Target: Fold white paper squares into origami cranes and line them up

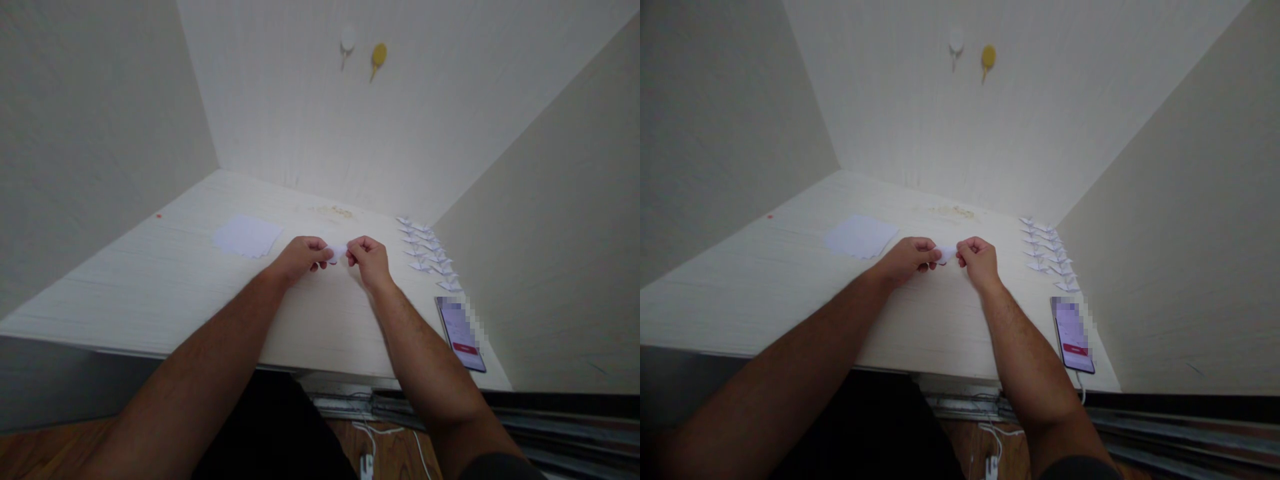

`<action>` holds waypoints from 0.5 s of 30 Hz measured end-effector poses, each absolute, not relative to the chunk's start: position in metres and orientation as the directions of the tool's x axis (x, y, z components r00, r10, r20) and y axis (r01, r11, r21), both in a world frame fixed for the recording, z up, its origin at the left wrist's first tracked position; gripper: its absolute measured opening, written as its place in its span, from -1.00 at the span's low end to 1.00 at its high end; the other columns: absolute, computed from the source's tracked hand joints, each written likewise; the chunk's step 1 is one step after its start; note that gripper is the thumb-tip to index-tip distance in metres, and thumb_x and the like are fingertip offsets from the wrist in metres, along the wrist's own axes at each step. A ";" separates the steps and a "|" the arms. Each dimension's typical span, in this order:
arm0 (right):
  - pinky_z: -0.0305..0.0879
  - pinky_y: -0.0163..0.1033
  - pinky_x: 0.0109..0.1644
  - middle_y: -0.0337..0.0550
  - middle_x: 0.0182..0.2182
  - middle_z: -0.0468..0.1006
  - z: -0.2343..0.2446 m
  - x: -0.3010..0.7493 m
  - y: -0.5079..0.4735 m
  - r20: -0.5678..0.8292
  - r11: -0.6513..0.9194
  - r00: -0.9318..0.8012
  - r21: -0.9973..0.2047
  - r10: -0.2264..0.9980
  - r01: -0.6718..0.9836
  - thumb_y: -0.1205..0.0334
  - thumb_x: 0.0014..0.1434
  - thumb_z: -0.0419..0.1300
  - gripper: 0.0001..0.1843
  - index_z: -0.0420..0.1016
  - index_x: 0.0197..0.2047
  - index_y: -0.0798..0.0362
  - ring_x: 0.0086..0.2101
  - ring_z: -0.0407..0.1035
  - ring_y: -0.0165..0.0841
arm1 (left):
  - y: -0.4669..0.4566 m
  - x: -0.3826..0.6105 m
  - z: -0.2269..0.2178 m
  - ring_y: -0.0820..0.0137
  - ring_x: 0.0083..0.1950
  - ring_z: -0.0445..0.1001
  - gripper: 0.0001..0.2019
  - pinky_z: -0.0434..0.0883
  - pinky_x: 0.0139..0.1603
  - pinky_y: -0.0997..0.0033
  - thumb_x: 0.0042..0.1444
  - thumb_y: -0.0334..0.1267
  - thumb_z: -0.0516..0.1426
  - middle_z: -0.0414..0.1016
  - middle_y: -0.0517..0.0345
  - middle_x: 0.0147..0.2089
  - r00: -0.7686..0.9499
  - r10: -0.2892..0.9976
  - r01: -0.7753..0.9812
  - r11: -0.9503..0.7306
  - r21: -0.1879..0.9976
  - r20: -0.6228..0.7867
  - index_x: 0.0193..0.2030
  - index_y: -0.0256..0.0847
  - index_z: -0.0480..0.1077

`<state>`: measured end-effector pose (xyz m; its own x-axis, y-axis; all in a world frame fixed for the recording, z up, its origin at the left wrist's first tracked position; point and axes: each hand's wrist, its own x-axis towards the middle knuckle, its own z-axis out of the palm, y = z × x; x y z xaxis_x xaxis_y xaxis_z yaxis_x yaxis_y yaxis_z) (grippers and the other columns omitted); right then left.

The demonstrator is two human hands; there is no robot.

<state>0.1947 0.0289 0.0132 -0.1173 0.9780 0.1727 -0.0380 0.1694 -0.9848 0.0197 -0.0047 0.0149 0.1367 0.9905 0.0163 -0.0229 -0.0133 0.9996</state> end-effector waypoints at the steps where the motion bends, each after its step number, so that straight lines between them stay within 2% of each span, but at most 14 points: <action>1: 0.13 -0.36 -0.57 -0.33 -0.67 0.44 0.013 0.194 0.029 0.171 0.165 -0.124 -0.985 0.977 -0.056 0.18 -0.05 0.30 -0.84 0.44 -0.51 0.07 -0.67 0.22 -0.53 | -0.005 0.020 0.016 0.58 -0.60 0.24 -0.81 0.13 -0.57 0.54 -0.03 -0.18 0.26 0.43 0.20 -0.58 0.151 0.988 -0.031 -0.031 0.999 0.035 -0.48 -0.27 0.44; 6: 0.06 -0.37 -0.63 -0.36 -0.72 0.37 0.015 0.190 0.026 0.061 0.031 -0.180 -0.986 0.982 -0.165 0.19 -0.12 0.29 -0.83 0.40 -0.55 0.06 -0.71 0.17 -0.54 | -0.010 0.022 0.020 0.58 -0.59 0.23 -0.75 0.10 -0.56 0.55 -0.04 -0.12 0.27 0.41 0.21 -0.60 0.187 0.976 -0.023 -0.110 0.994 0.112 -0.48 -0.28 0.42; 10: 0.16 -0.37 -0.63 -0.34 -0.70 0.38 0.018 0.191 0.025 -0.032 -0.087 -0.237 -0.970 0.971 -0.227 0.14 -0.14 0.36 -0.75 0.39 -0.57 0.07 -0.69 0.17 -0.54 | -0.009 0.020 0.018 0.57 -0.60 0.23 -0.74 0.09 -0.57 0.54 -0.03 -0.10 0.27 0.41 0.21 -0.61 0.138 0.982 -0.010 -0.125 0.992 0.125 -0.46 -0.29 0.44; 15: 0.29 -0.35 -0.59 -0.27 -0.60 0.46 0.020 0.194 0.022 -0.023 -0.125 -0.326 -0.948 0.945 -0.293 -0.08 -0.07 0.36 -0.62 0.54 -0.36 0.08 -0.61 0.29 -0.47 | -0.005 0.019 0.012 0.57 -0.61 0.22 -0.75 0.12 -0.57 0.52 -0.02 -0.11 0.27 0.40 0.22 -0.61 0.077 0.992 0.018 -0.100 0.995 0.098 -0.44 -0.29 0.47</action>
